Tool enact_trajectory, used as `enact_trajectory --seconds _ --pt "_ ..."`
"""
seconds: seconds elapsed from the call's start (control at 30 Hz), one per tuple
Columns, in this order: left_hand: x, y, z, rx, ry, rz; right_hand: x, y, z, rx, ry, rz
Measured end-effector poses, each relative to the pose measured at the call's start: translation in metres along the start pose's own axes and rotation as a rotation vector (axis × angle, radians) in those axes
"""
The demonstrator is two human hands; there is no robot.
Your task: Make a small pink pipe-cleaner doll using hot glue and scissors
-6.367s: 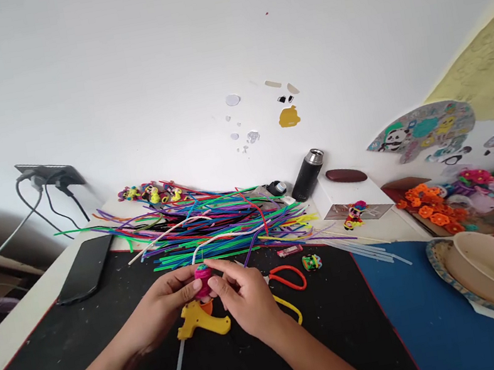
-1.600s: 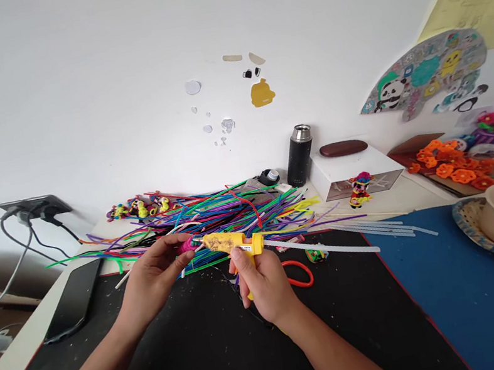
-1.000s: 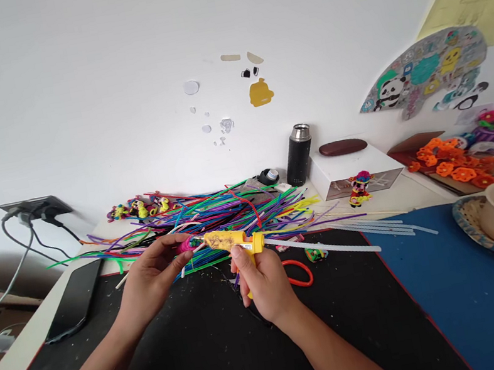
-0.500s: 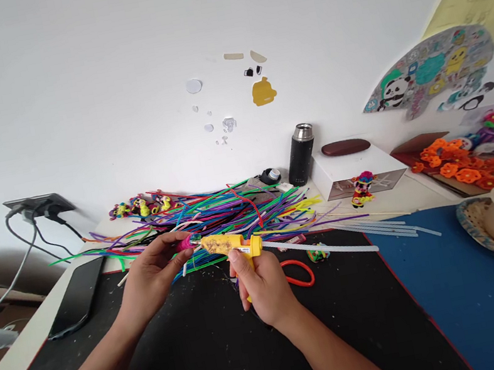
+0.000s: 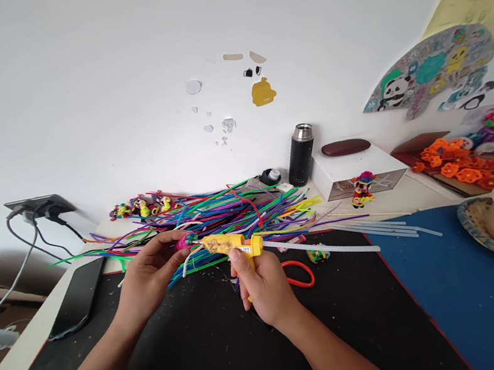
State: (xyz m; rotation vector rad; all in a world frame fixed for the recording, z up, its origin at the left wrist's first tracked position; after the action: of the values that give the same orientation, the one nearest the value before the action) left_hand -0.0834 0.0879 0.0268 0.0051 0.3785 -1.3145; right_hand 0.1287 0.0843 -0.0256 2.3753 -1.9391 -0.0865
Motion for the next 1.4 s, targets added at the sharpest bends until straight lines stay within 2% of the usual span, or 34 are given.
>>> enact_trajectory --seconds 0.7,1.4 --pt "0.0017 0.0053 0.0060 -0.019 0.013 -0.018 -0.0016 -0.0025 0.0015 -0.021 0.016 0.029" --pt "0.0008 -0.0021 0.0026 -0.002 0.032 -0.001 -0.0005 -0.0016 0.0021 -0.015 0.029 0.028"
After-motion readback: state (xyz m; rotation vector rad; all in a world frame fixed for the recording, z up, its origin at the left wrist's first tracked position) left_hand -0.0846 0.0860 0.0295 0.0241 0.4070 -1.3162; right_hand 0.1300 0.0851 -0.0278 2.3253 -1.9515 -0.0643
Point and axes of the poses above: each hand's wrist, its own x-axis away from the middle knuckle, its own y-axis out of the palm, z = x × y, the point moved 10 cm from there along -x, towards the middle knuckle, and after that the axes turned 5 degrees about z, right-handed, at the moved point
